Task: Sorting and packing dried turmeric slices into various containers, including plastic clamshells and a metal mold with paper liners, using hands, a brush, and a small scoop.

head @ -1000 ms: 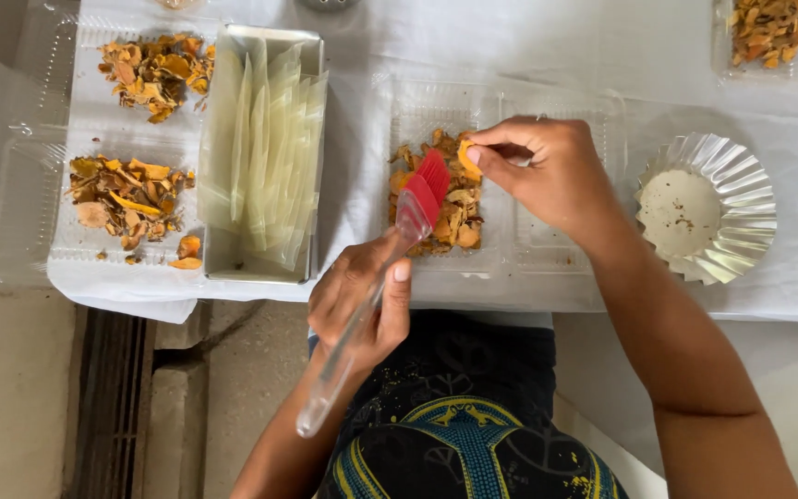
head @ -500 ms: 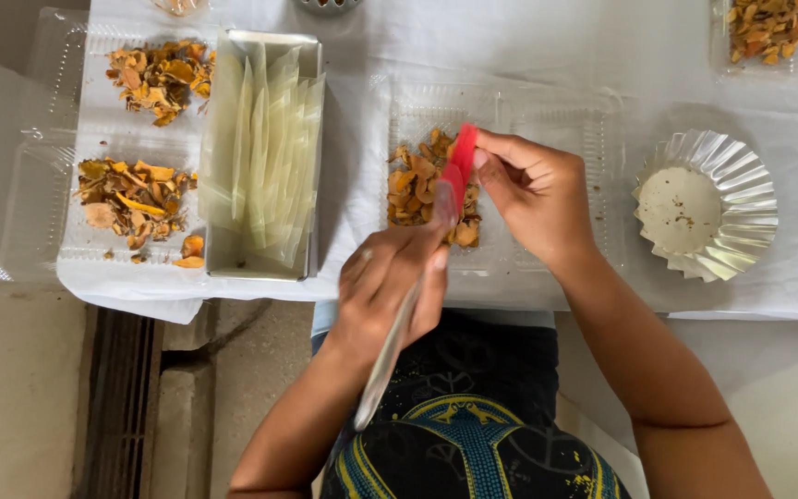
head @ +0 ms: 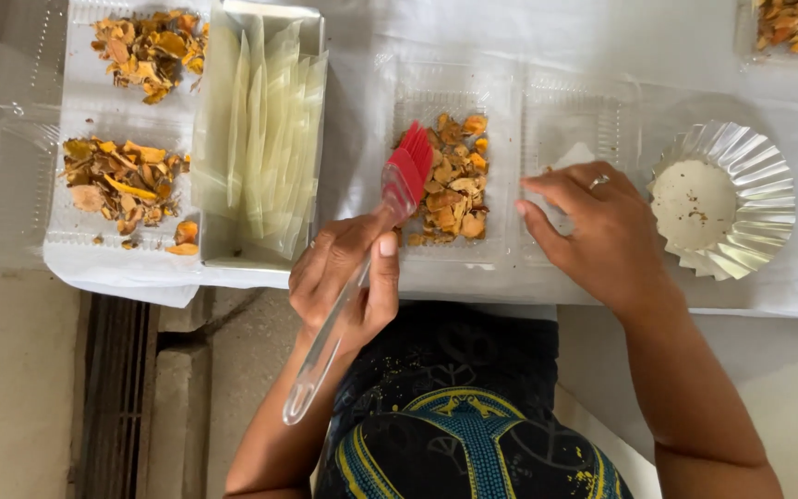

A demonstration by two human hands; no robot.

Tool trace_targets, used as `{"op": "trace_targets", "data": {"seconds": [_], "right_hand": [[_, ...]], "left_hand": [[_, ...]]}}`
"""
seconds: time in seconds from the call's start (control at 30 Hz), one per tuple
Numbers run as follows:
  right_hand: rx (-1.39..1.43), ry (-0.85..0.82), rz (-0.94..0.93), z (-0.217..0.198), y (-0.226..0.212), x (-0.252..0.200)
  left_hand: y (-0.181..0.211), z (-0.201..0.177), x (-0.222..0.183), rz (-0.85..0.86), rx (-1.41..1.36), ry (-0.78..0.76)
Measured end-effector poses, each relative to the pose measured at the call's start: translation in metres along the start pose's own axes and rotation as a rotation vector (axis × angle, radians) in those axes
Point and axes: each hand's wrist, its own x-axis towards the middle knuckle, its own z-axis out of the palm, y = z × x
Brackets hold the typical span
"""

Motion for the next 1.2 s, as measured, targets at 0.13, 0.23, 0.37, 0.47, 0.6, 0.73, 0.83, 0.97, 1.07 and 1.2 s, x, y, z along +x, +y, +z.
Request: {"op": "trace_targets", "data": {"seconds": [0.13, 0.23, 0.37, 0.47, 0.6, 0.73, 0.83, 0.97, 1.07, 1.2], "right_hand": [[0.032, -0.139, -0.152, 0.019, -0.035, 0.032], [-0.215, -0.178, -0.265, 0.047, -0.027, 0.045], [-0.135, -0.244, -0.195, 0.043, -0.026, 0.044], [0.217, -0.171, 0.002, 0.03, -0.03, 0.04], [0.84, -0.032, 0.396, 0.032, -0.021, 0.025], [0.985, 0.06, 0.452, 0.045, -0.006, 0.015], [0.947, 0.063, 0.417, 0.027, -0.015, 0.026], [0.981, 0.129, 0.352, 0.014, -0.036, 0.031], [0.972, 0.163, 0.342, 0.016, -0.029, 0.029], [0.882, 0.237, 0.305, 0.019, -0.017, 0.026]], "left_hand": [[0.004, 0.0, -0.001, 0.009, 0.026, -0.001], [0.007, 0.001, 0.004, 0.036, -0.022, 0.009], [0.006, -0.004, -0.002, 0.017, -0.036, 0.008], [-0.005, -0.002, -0.021, 0.048, -0.008, 0.023], [-0.001, 0.013, -0.032, 0.189, -0.003, 0.069], [0.018, 0.013, -0.018, 0.163, -0.005, -0.037], [0.015, 0.002, -0.009, 0.198, 0.054, -0.036], [0.008, 0.012, -0.004, 0.468, 0.082, 0.038], [0.02, 0.016, -0.007, 0.215, -0.075, 0.01], [0.015, 0.005, -0.002, 0.223, -0.013, -0.033]]}}
